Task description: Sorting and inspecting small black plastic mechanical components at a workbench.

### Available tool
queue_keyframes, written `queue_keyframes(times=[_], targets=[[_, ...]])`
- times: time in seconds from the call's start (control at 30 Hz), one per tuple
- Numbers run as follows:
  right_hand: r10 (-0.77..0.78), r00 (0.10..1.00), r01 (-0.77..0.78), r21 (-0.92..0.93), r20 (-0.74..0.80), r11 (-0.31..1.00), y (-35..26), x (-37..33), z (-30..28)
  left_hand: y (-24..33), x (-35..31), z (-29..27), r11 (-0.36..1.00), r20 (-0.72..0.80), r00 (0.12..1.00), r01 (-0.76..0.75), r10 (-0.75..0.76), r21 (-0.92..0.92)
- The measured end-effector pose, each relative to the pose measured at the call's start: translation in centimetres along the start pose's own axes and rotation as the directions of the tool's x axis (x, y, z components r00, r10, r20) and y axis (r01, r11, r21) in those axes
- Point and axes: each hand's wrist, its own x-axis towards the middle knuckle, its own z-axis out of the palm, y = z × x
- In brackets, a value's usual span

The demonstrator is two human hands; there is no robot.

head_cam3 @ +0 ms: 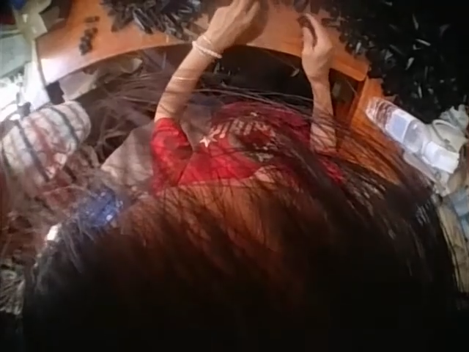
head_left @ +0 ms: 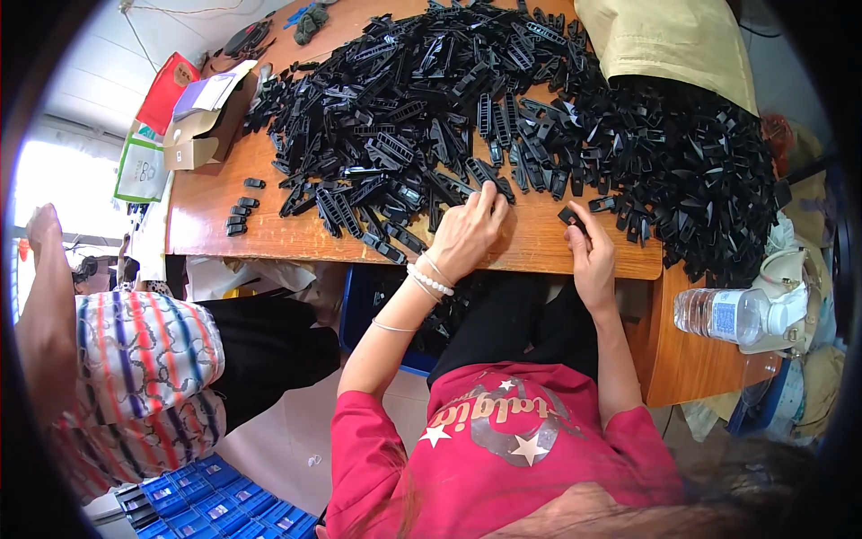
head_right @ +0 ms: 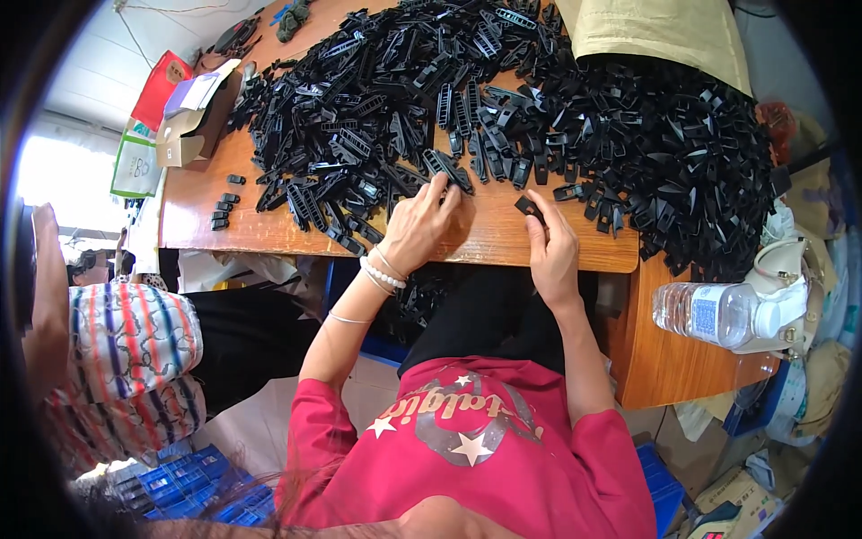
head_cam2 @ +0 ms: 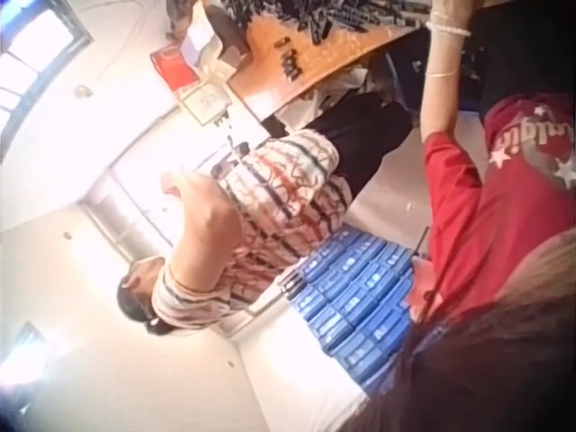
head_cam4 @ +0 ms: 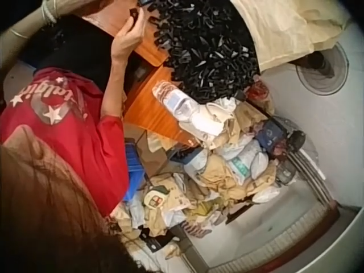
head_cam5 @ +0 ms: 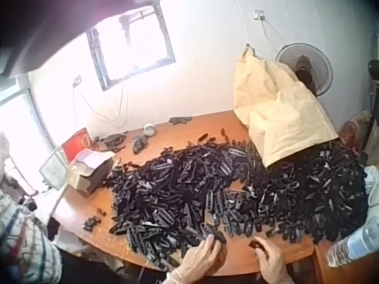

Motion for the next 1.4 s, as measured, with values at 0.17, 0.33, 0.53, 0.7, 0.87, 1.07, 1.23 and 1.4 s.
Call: queue_keyframes(times=[0.17, 0.33, 0.53, 0.7, 0.87, 1.07, 1.23, 1.4], targets=[[-0.252, 0.967, 0.229, -0.344, -0.023, 0.911, 1.4, -0.5, 0.1, 0.0, 0.7, 1.2, 0.991, 0.063, 0.996, 0.060, -0.068, 0.119], [-0.282, 0.958, 0.250, -0.331, -0.052, 0.910, 1.9, -0.5, 0.1, -0.6, 1.3, 1.5, 0.996, 0.033, 0.999, 0.012, -0.015, 0.089], [-0.356, 0.931, 0.303, -0.370, -0.083, 0.878, 2.6, -0.6, 0.3, 0.0, 2.4, 0.7, 0.954, 0.126, 0.987, 0.054, -0.095, 0.296], [-0.327, 0.942, 0.277, -0.364, -0.080, 0.889, 2.6, -0.6, 0.7, -1.6, 2.6, 1.5, 0.958, 0.080, 0.995, 0.029, -0.054, 0.285], [-0.368, 0.925, 0.312, -0.372, -0.091, 0.875, 2.9, -0.6, 0.5, -1.0, 2.1, 1.3, 0.991, 0.065, 0.991, 0.121, -0.118, -0.057], [-0.365, 0.926, 0.301, -0.387, -0.101, 0.872, 3.0, -0.6, 0.2, 0.1, 3.3, 1.2, 0.982, -0.162, 0.977, 0.115, -0.140, -0.151], [-0.266, 0.956, 0.235, -0.220, -0.125, 0.947, 2.5, -0.6, 0.6, 4.0, 1.5, -1.1, 0.496, -0.018, 0.803, 0.350, -0.595, -0.795], [-0.094, 0.995, 0.089, -0.088, -0.046, 0.992, 1.0, -0.4, -0.7, 4.1, -0.6, -0.1, 0.506, 0.105, 0.847, 0.406, -0.521, -0.761]])
